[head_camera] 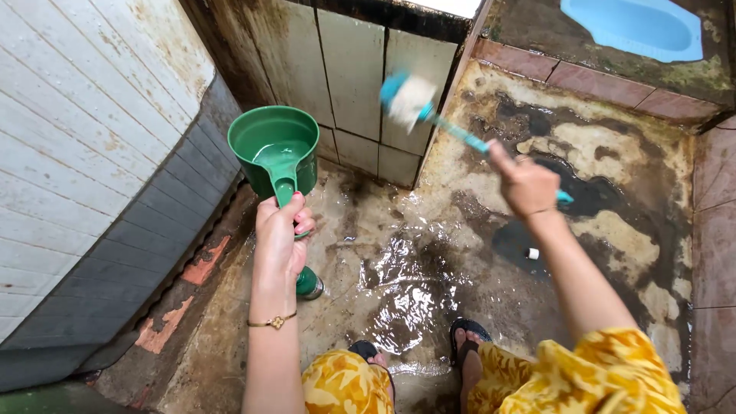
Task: Scrub the bathroom floor using a brush and cleaning liquid.
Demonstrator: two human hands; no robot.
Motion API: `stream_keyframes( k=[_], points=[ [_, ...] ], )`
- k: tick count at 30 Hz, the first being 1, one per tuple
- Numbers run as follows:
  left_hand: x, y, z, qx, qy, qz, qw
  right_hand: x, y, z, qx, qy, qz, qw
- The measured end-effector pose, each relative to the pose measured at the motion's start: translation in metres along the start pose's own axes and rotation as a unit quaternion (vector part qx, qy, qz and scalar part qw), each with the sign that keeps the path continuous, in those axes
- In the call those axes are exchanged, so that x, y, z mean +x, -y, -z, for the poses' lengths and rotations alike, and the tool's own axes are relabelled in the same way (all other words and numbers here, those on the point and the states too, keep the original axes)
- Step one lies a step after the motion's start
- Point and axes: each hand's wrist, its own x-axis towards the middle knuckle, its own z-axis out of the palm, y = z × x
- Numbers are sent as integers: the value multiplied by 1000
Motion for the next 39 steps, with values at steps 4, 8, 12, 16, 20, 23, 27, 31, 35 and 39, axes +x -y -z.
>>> stream_keyframes(
  k=[4,8,12,16,20,23,27,31,35,39],
  points=[
    [-4,-1,-9,35,-11,3,999,-20,-14,-9,11,-19,-26,999],
    [-4,-1,-13,60,-22,-10,998,-48,0,-92,-34,175,51,983],
    [9,15,-3,102,-30,-5,994,-27,21,-105,-12,204,30,978],
    [23,32,10,49,-22,19,998,36,51,10,108,11,-28,994],
    [18,26,3,21,-40,30,999,31,53,-27,103,-32,-35,994],
    [11,19,-1,38,-25,27,999,11,76,-84,54,211,-7,976],
    [2,7,-9,39,-37,11,998,11,101,-111,55,294,-30,954],
    [13,19,5,45,-44,-3,998,63,144,-59,198,111,-68,971],
    [17,14,12,28,-64,-13,997,96,184,-94,320,-55,-75,943],
    [16,12,15,48,-73,-25,996,44,209,-173,249,198,-87,944]
  ],
)
